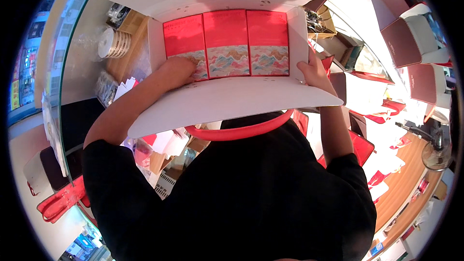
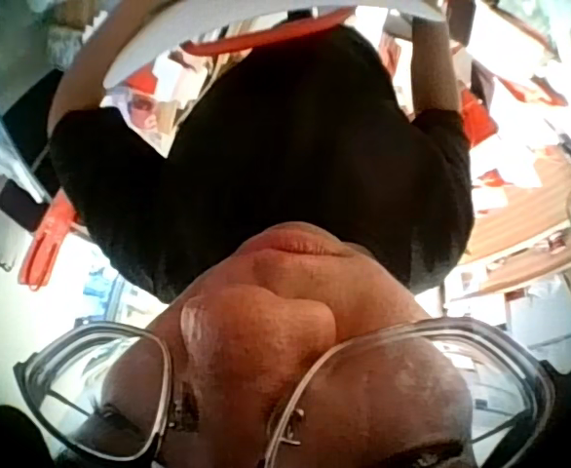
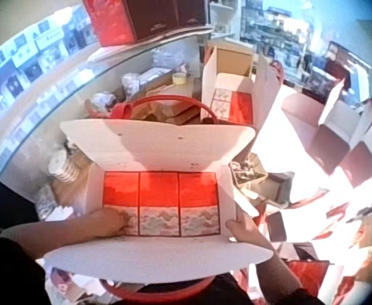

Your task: The person assembles red and white cardboard boxes by folding flaps and tucking tabs into slots. They handle multiple boxes, placing some into a larger red tote bag and arranging others on a glass table.

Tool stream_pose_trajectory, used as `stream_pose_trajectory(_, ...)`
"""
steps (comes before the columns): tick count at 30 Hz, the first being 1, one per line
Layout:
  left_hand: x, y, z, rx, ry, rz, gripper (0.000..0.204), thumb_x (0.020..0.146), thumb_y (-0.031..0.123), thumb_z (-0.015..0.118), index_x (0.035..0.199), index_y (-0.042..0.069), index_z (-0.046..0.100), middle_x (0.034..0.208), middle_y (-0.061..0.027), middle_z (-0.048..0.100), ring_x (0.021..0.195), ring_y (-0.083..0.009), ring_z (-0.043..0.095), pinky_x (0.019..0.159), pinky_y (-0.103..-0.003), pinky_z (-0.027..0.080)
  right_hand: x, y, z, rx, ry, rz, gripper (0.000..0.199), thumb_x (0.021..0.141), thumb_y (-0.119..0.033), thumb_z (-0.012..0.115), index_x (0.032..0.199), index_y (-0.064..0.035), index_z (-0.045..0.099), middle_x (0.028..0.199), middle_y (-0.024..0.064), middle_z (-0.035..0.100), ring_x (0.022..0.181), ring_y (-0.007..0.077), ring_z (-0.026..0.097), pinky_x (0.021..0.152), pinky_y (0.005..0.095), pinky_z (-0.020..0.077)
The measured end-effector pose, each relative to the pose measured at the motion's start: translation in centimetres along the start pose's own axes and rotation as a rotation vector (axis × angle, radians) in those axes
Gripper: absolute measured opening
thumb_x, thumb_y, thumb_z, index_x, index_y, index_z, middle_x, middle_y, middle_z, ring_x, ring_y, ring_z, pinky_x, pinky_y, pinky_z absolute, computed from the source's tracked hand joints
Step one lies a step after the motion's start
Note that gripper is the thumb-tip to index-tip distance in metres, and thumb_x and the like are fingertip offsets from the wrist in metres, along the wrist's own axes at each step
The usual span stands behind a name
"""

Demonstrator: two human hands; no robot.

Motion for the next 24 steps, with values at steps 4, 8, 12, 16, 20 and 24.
stream_pose_trajectory(4,-0.1,-0.5,0.0,-0.073,0.026,0.032,0.028,0.077,0.024,0.062,0.091,0.0,0.06,0.092,-0.0195,0.062,0.083,-0.0356,0.062,0.073,-0.045,0.049,0.1,-0.4,0.2,0.089,-0.01,0.005,0.064,0.071,0.002,0.044,0.135,0.0009,0.037,0.114,0.0144,0.056,0.106,0.0187,0.053,0.092,0.0282,0.0394)
stream_pose_trajectory(8,-0.1,1.0,-2.0,-0.074,-0.035,0.069,0.034,0.076,0.023,0.063,0.104,0.004,0.057,0.109,-0.0184,0.056,0.098,-0.0334,0.057,0.081,-0.043,0.048,0.5,0.0,0.1,0.078,-0.053,-0.027,0.063,0.072,0.002,0.044,0.135,0.0018,0.037,0.116,0.0147,0.055,0.108,0.0186,0.052,0.094,0.0281,0.0376)
stream_pose_trajectory(12,0.4,3.0,-7.1,0.01,0.333,0.318,0.054,0.078,0.03,0.062,0.128,0.013,0.048,0.134,-0.0172,0.04,0.123,-0.0348,0.041,0.098,-0.047,0.038,1.1,-0.3,0.2,0.054,-0.088,-0.041,0.063,0.072,0.002,0.044,0.134,0.0026,0.037,0.116,0.0139,0.056,0.109,0.0195,0.052,0.095,0.0285,0.0372)
stream_pose_trajectory(16,4.0,4.2,-5.9,0.195,0.282,0.341,0.09,0.067,0.049,0.069,0.141,0.017,0.031,0.149,-0.0176,0.013,0.137,-0.0371,0.013,0.105,-0.058,0.021,1.0,-1.8,0.7,0.053,-0.112,-0.003,0.062,0.072,0.001,0.044,0.134,0.0028,0.037,0.116,0.0147,0.056,0.109,0.0208,0.052,0.095,0.0291,0.0371)
stream_pose_trajectory(20,6.1,4.1,-3.8,0.252,0.211,0.351,0.099,0.063,0.061,0.066,0.143,0.018,0.027,0.151,-0.0185,0.008,0.138,-0.0384,0.009,0.104,-0.064,0.016,1.6,-1.9,0.6,0.009,-0.118,-0.056,0.063,0.073,0.0,0.045,0.135,0.0019,0.036,0.117,0.0168,0.056,0.11,0.0222,0.053,0.096,0.0301,0.0373)
stream_pose_trajectory(24,6.3,4.2,-4.2,0.321,0.162,0.331,0.093,0.07,0.062,0.06,0.144,0.016,0.025,0.151,-0.0181,0.009,0.139,-0.0371,0.011,0.105,-0.062,0.015,1.8,-2.6,0.4,-0.024,-0.1,-0.075,0.067,0.072,-0.002,0.047,0.137,-0.0013,0.034,0.116,0.0168,0.058,0.109,0.0229,0.054,0.095,0.0308,0.038)
Point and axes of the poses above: each hand's wrist, its own x-axis towards the middle knuckle, its own z-axis out of the palm, y = z × x, the point moved 9 cm from there along x, towards the middle knuckle
